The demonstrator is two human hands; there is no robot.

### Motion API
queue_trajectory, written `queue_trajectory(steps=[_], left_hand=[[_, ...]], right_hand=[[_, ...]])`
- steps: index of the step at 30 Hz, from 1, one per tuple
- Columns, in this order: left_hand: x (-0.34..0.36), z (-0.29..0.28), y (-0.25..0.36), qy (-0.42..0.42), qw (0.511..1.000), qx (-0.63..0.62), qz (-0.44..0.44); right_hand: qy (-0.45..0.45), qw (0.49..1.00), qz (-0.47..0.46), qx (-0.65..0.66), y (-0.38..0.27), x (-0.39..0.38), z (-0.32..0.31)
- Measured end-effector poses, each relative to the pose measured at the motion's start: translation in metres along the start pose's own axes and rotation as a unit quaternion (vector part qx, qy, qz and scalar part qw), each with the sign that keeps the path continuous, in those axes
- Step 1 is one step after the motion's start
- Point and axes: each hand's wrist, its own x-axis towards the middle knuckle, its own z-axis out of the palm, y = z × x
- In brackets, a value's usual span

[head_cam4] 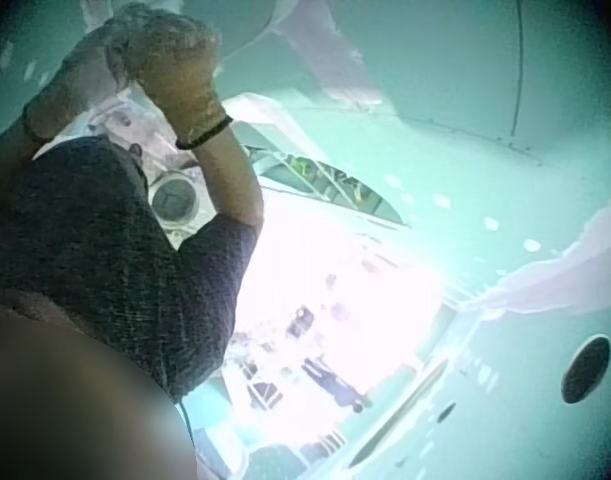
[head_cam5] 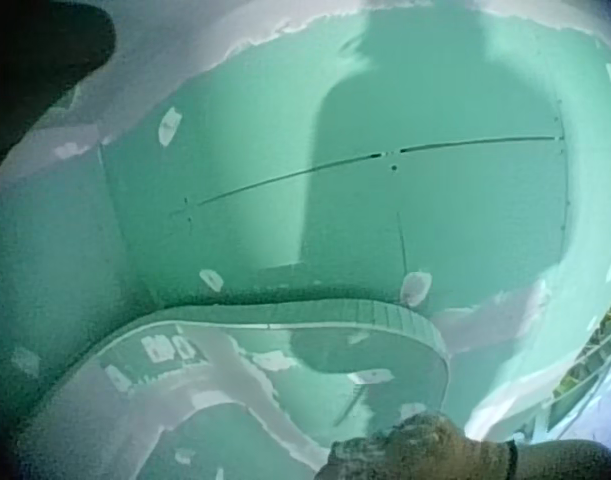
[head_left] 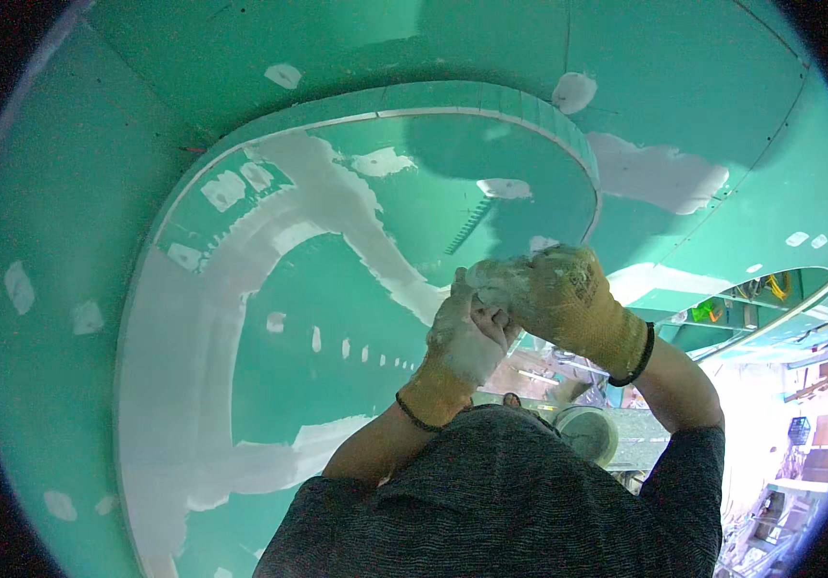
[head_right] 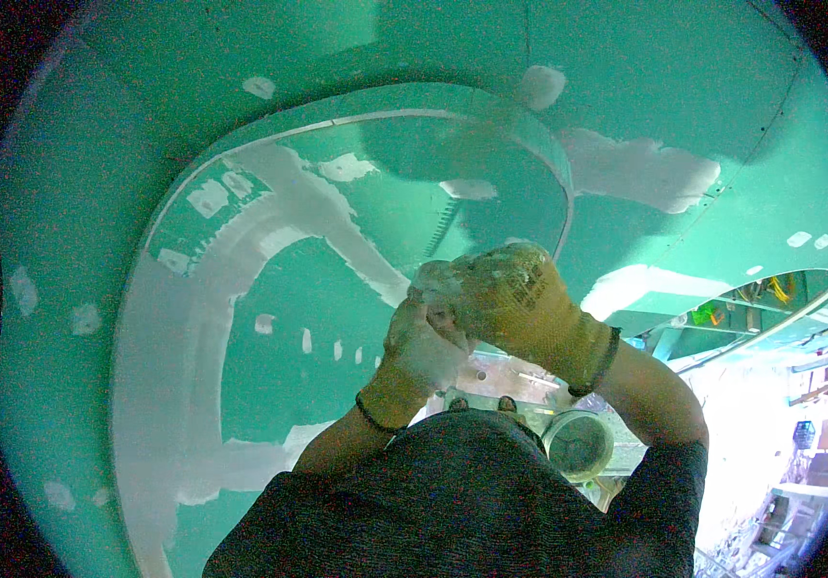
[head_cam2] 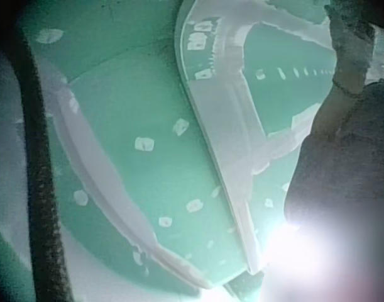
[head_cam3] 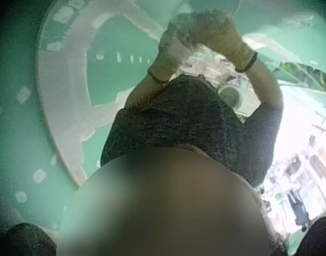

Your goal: Installing flexible plastic corner bead on a curved drywall bulkhead.

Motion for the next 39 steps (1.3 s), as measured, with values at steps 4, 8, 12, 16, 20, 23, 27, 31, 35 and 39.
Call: queue_trajectory(steps=[4, 8, 12, 16, 20, 23, 27, 31, 35, 39], left_hand=[[-0.015, -0.003, 0.011, 0.101, 0.993, -0.023, 0.048], [-0.044, 0.014, 0.021, -0.106, 0.991, 0.033, 0.076], [-0.059, 0.022, 0.019, -0.138, 0.981, 0.059, 0.126], [-0.055, 0.016, 0.025, -0.134, 0.951, 0.120, 0.251], [-0.057, 0.024, 0.038, -0.130, 0.885, 0.273, 0.353], [-0.065, 0.042, 0.051, -0.107, 0.845, 0.375, 0.366], [-0.061, 0.061, 0.068, -0.182, 0.858, 0.352, 0.326], [-0.066, 0.095, 0.071, -0.143, 0.742, 0.533, 0.380], [-0.061, 0.111, 0.073, -0.155, 0.729, 0.523, 0.413], [-0.055, 0.126, 0.062, -0.160, 0.733, 0.485, 0.449]], right_hand=[[0.057, 0.984, 0.030, 0.164, -0.012, 0.008, 0.000], [0.064, 0.933, 0.154, 0.318, -0.024, 0.001, -0.003], [0.069, 0.813, 0.253, 0.520, -0.017, -0.005, 0.000], [0.069, 0.726, 0.321, 0.604, -0.011, -0.012, 0.007], [-0.025, 0.792, 0.278, 0.542, 0.004, -0.011, 0.003], [-0.121, 0.704, 0.310, 0.628, 0.011, -0.009, 0.007], [-0.219, 0.766, 0.213, 0.566, 0.015, -0.009, 0.013], [-0.168, 0.694, 0.215, 0.666, 0.008, -0.009, 0.020], [-0.137, 0.665, 0.219, 0.701, -0.003, -0.001, 0.016], [-0.113, 0.673, 0.209, 0.700, -0.010, 0.007, 0.011]])
